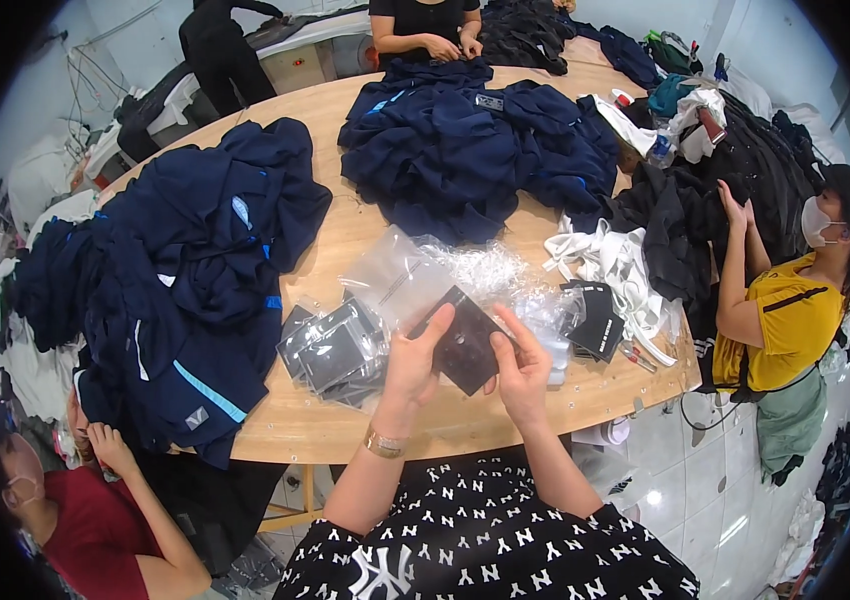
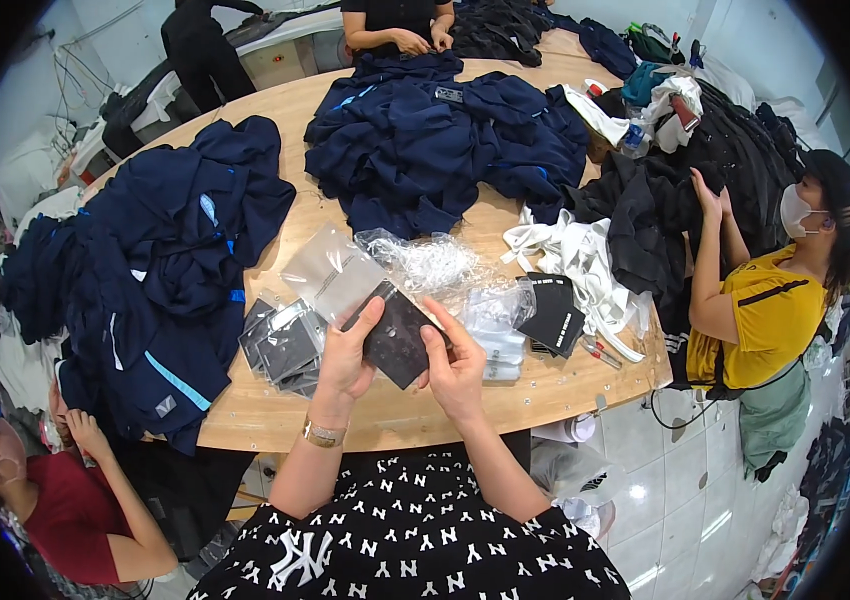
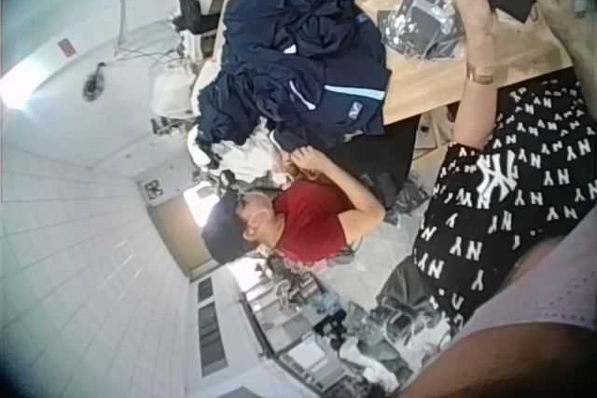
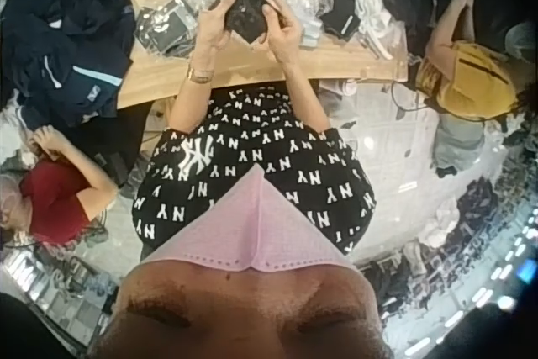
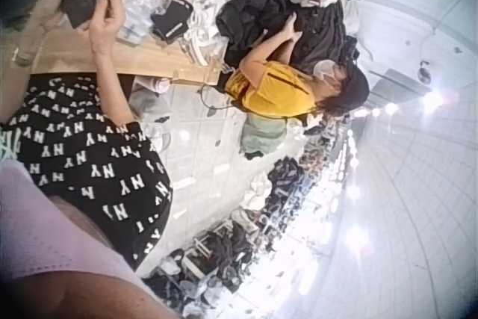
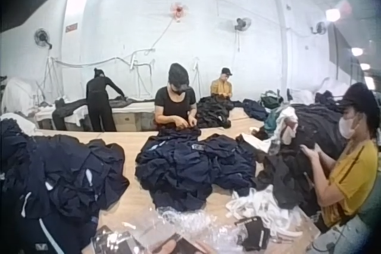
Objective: Packaging small black labels into individual clear plastic bags.
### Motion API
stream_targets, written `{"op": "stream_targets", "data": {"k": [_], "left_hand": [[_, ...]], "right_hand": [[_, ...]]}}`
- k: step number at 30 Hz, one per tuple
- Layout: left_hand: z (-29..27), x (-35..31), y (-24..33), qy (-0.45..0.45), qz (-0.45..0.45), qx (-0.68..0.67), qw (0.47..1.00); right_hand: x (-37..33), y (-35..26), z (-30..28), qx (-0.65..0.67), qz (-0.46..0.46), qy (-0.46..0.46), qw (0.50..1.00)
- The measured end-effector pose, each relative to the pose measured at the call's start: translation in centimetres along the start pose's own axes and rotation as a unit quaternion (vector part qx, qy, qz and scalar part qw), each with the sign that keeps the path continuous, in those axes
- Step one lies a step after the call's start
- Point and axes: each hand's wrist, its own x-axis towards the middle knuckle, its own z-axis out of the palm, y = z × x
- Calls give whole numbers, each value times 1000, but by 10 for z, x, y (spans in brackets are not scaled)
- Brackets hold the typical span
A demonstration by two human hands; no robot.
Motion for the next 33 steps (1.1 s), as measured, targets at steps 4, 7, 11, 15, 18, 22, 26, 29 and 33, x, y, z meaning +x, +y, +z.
{"op": "stream_targets", "data": {"k": [4, 7, 11, 15, 18, 22, 26, 29, 33], "left_hand": [[3, 0, 12, -29, -13, -103, 994], [1, 0, 3, -9, 21, -54, 998], [12, -11, -9, -32, 10, -58, 998], [17, -16, -11, -17, 2, -49, 999], [17, -17, -11, -22, -31, -72, 997], [23, -19, -5, -36, -33, -50, 998], [19, -17, -2, -47, -50, -20, 997], [13, -11, 3, -57, -38, -16, 998], [14, -6, 3, -35, -6, -50, 998]], "right_hand": [[3, -15, 3, -24, -27, 10, 999], [2, -18, -3, -39, -28, 13, 999], [3, -2, 0, 34, -109, 19, 993], [2, -3, 2, 114, -90, 23, 989], [0, -5, 3, 71, -104, 16, 992], [3, -9, 2, 77, -114, 10, 990], [7, -14, 1, 56, -150, -15, 987], [10, -15, -3, 53, -79, -10, 995], [11, -21, 6, 61, -141, -29, 988]]}}
